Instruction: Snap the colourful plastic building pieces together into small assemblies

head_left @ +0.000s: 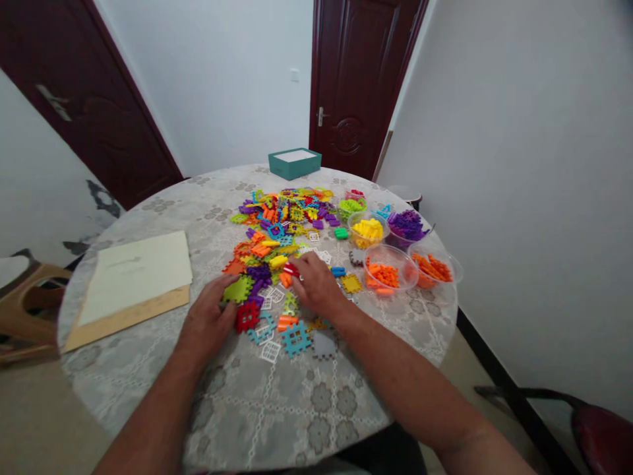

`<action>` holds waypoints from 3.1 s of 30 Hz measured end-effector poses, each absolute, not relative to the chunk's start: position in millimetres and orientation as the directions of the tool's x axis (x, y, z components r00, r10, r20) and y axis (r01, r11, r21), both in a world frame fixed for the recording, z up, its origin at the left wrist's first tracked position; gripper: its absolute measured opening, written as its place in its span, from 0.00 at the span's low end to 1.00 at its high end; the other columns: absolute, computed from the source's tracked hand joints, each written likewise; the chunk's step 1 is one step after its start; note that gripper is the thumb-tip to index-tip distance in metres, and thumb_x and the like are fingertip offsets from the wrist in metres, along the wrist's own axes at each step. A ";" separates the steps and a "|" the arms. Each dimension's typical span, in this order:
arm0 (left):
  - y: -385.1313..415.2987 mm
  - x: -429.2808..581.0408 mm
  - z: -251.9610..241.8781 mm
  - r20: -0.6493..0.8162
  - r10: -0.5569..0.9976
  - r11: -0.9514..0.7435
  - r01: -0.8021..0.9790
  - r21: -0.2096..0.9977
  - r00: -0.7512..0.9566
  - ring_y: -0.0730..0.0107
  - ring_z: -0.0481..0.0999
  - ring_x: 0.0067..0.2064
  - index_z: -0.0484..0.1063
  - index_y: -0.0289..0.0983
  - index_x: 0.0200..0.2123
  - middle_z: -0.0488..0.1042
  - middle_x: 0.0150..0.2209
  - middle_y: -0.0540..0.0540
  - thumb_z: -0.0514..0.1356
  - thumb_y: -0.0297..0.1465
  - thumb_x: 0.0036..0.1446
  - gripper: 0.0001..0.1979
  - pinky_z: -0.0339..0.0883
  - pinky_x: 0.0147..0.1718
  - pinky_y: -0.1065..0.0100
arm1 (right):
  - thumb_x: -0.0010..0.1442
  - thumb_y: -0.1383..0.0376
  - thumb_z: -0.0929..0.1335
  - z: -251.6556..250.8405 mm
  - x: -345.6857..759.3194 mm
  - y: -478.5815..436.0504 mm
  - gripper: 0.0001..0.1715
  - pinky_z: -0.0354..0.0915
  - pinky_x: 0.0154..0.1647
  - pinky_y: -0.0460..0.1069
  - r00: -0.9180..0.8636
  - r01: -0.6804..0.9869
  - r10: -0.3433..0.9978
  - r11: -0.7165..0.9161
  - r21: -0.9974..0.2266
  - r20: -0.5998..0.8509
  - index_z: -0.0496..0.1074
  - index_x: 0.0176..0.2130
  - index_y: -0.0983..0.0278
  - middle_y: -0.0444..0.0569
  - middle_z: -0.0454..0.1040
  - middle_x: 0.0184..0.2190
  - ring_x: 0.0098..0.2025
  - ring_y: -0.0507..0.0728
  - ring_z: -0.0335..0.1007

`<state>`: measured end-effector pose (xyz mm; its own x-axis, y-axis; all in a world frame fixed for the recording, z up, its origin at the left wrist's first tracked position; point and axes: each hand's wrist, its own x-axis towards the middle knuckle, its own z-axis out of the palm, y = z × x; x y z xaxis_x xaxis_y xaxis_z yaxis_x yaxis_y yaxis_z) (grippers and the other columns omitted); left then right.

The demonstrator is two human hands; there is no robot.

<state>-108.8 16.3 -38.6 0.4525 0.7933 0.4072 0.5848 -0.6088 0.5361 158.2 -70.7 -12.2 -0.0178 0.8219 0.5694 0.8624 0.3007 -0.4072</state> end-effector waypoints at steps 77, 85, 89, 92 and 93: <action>-6.4 -16.8 32.7 0.059 0.884 -0.146 0.154 0.977 0.463 0.70 0.75 0.28 0.74 0.39 0.49 0.76 0.32 0.50 0.70 0.37 0.53 0.21 0.70 0.26 0.70 | 0.68 0.53 0.67 -10.8 170.1 -84.4 0.16 0.69 0.38 0.50 0.318 0.350 0.887 0.219 -0.911 0.335 0.76 0.45 0.59 0.45 0.79 0.36 0.36 0.56 0.74; -24.8 3.4 13.9 -0.200 0.805 0.349 -0.172 0.921 0.559 0.67 0.80 0.36 0.72 0.37 0.46 0.78 0.42 0.43 0.71 0.32 0.53 0.18 0.81 0.30 0.66 | 0.65 0.57 0.68 -2.3 184.4 -86.4 0.11 0.70 0.42 0.52 0.495 0.521 0.685 0.259 -0.814 0.534 0.74 0.45 0.60 0.48 0.78 0.39 0.40 0.58 0.74; -20.6 0.4 6.7 -0.244 0.835 0.399 -0.238 0.885 0.493 0.68 0.81 0.34 0.71 0.37 0.44 0.78 0.41 0.43 0.71 0.30 0.53 0.17 0.82 0.31 0.65 | 0.65 0.62 0.67 -3.8 176.9 -87.5 0.09 0.70 0.47 0.53 0.395 0.571 0.721 0.293 -0.767 0.569 0.75 0.45 0.59 0.49 0.78 0.43 0.44 0.59 0.74; -12.8 -3.4 7.1 -0.271 0.849 0.411 -0.244 0.879 0.454 0.70 0.80 0.33 0.70 0.37 0.42 0.77 0.41 0.44 0.71 0.29 0.53 0.16 0.83 0.33 0.62 | 0.65 0.61 0.68 -9.4 176.4 -85.4 0.10 0.70 0.46 0.53 0.426 0.530 0.758 0.233 -0.815 0.494 0.75 0.46 0.59 0.48 0.78 0.41 0.42 0.59 0.74; -11.1 -4.5 7.4 -0.278 0.854 0.409 -0.238 0.881 0.441 0.70 0.80 0.33 0.69 0.38 0.41 0.77 0.41 0.44 0.71 0.29 0.53 0.15 0.83 0.34 0.61 | 0.65 0.60 0.68 -11.0 177.0 -84.7 0.11 0.71 0.45 0.53 0.433 0.517 0.767 0.218 -0.828 0.473 0.75 0.46 0.59 0.48 0.78 0.40 0.40 0.59 0.74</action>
<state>-4.5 -11.1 7.4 0.4408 0.8536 -0.2775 -0.2383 0.4094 0.8807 177.0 -84.7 -11.0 0.4332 0.7672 0.4730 0.5170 0.2183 -0.8277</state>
